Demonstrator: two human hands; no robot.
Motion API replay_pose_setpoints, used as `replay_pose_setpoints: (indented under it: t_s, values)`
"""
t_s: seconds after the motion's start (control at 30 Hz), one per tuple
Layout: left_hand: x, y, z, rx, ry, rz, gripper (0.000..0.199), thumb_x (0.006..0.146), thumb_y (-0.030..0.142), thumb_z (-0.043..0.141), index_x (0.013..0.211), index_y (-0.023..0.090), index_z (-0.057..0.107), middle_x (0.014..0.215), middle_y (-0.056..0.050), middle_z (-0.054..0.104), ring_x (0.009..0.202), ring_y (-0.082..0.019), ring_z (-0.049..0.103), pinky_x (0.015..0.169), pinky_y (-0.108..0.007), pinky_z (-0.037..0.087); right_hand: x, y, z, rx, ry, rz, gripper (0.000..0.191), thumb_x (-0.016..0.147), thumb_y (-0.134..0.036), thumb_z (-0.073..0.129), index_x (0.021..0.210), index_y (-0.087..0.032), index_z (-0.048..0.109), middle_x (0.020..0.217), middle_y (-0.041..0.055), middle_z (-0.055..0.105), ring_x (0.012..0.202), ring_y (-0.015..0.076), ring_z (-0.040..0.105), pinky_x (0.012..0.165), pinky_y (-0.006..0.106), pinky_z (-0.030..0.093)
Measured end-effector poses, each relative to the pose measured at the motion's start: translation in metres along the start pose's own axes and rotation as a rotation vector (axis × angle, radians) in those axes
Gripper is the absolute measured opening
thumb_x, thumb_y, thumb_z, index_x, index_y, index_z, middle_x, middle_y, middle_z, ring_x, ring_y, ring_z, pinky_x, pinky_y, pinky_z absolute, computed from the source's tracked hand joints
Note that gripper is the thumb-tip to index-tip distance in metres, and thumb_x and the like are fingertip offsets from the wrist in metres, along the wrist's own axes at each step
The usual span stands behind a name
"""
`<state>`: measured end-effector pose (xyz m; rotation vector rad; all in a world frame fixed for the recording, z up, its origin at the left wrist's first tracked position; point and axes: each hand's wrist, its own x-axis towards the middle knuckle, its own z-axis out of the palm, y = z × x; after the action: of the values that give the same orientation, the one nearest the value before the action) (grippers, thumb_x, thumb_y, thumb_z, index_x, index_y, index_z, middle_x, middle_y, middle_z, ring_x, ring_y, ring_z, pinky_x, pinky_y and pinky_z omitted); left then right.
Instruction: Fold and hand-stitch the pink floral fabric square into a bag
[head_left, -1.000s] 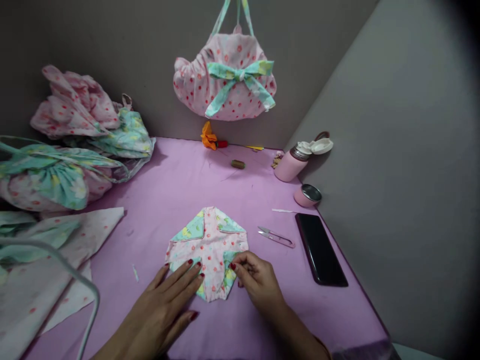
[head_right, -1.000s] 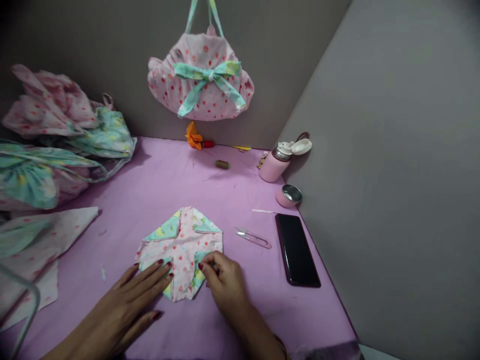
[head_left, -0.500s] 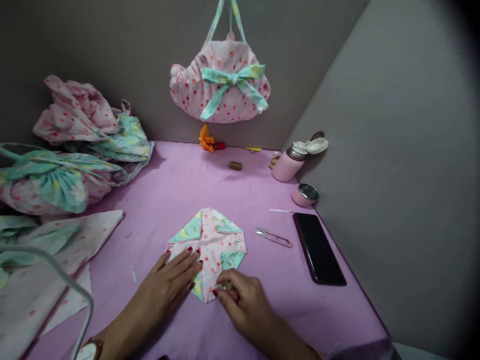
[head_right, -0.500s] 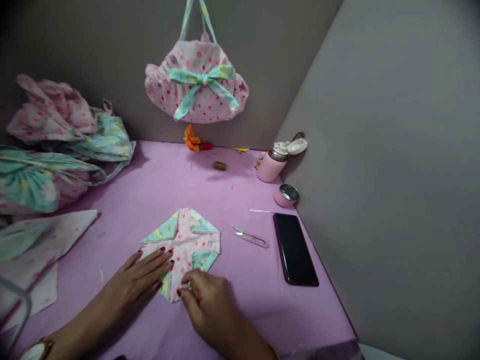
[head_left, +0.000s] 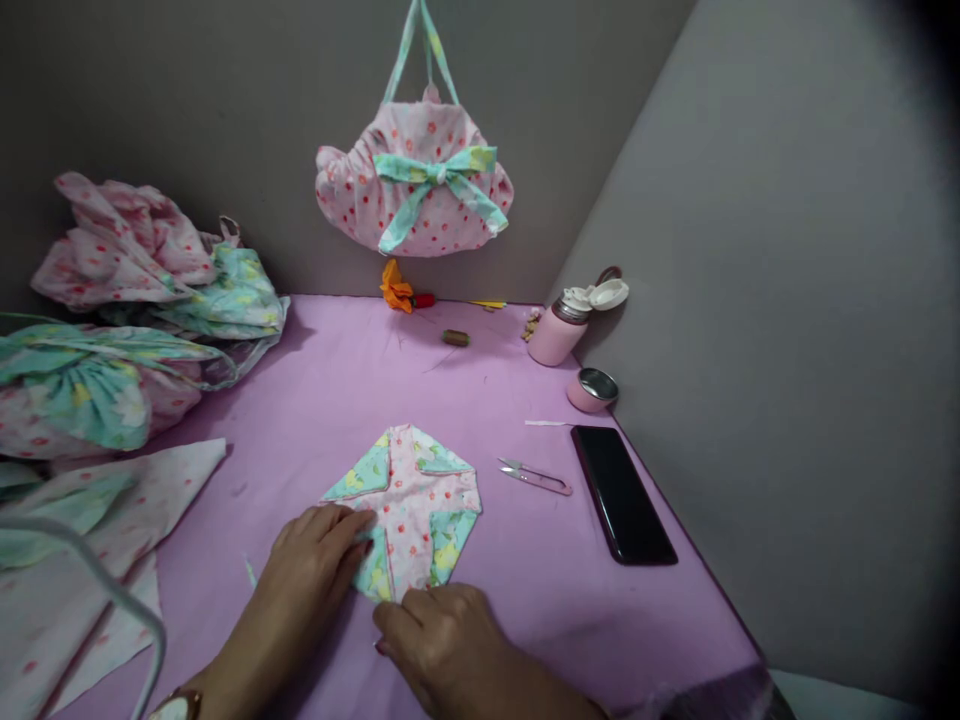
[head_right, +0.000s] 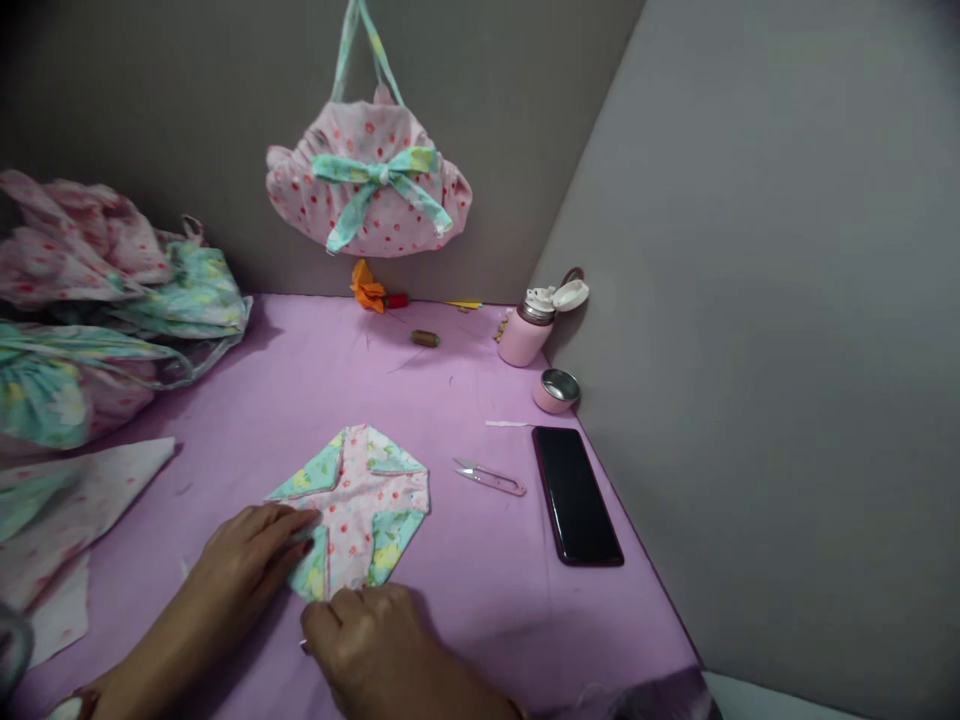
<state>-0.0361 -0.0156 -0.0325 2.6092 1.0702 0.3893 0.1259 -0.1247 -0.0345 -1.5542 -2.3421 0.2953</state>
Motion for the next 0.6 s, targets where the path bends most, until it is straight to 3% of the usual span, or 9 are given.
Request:
replay_pose_setpoints:
  t_s: [0.17,0.37,0.47,0.53,0.6]
  values:
    - [0.01,0.004,-0.005,-0.049,-0.063,-0.001,0.01,0.083,0.025,0.049,0.086,0.022,0.059,0.084,-0.003,0.065,0.079,-0.022,0.059,0.07,-0.036,0.047,0.004,0.0,-0.012,0.074,-0.013,0.09,0.024,0.078,-0.023,0.062,0.101,-0.019,0.054,0.072,0.0002,0.066,0.058,0.018,0.061,0.047,0.027,0.035]
    - [0.009,0.005,-0.01,-0.073,-0.054,0.029,0.012,0.084,0.02,0.047,0.086,0.023,0.059,0.084,-0.003,0.067,0.08,-0.021,0.061,0.071,-0.036,0.049,0.018,0.004,-0.016,0.055,-0.039,0.119,0.018,0.082,-0.024,0.056,0.1,-0.02,0.055,0.071,0.0008,0.067,0.057,0.0177,0.061,0.046,0.025,0.035]
    - [0.011,0.001,-0.011,-0.055,0.07,0.042,0.022,0.086,0.02,0.042,0.105,0.02,0.054,0.105,-0.009,0.063,0.097,-0.023,0.058,0.082,-0.039,0.048,0.021,0.005,-0.012,0.032,-0.063,0.136,0.02,0.081,-0.026,0.055,0.101,-0.023,0.056,0.068,-0.0003,0.067,0.055,0.0176,0.061,0.044,0.024,0.034]
    - [0.018,-0.001,-0.01,0.001,0.132,0.053,0.035,0.088,0.022,0.039,0.123,0.018,0.041,0.127,-0.015,0.05,0.116,-0.026,0.047,0.091,-0.045,0.042,0.022,0.006,-0.011,0.037,-0.065,0.138,0.023,0.08,-0.026,0.055,0.103,-0.024,0.056,0.069,-0.0005,0.067,0.055,0.0175,0.062,0.044,0.024,0.034]
    - [0.029,0.0,-0.009,0.049,0.096,0.065,0.045,0.089,0.021,0.036,0.133,0.019,0.028,0.14,-0.016,0.036,0.127,-0.028,0.033,0.096,-0.051,0.035,0.021,0.006,-0.01,0.041,-0.065,0.125,0.024,0.08,-0.026,0.055,0.105,-0.024,0.055,0.07,-0.0003,0.068,0.056,0.0175,0.062,0.045,0.024,0.035]
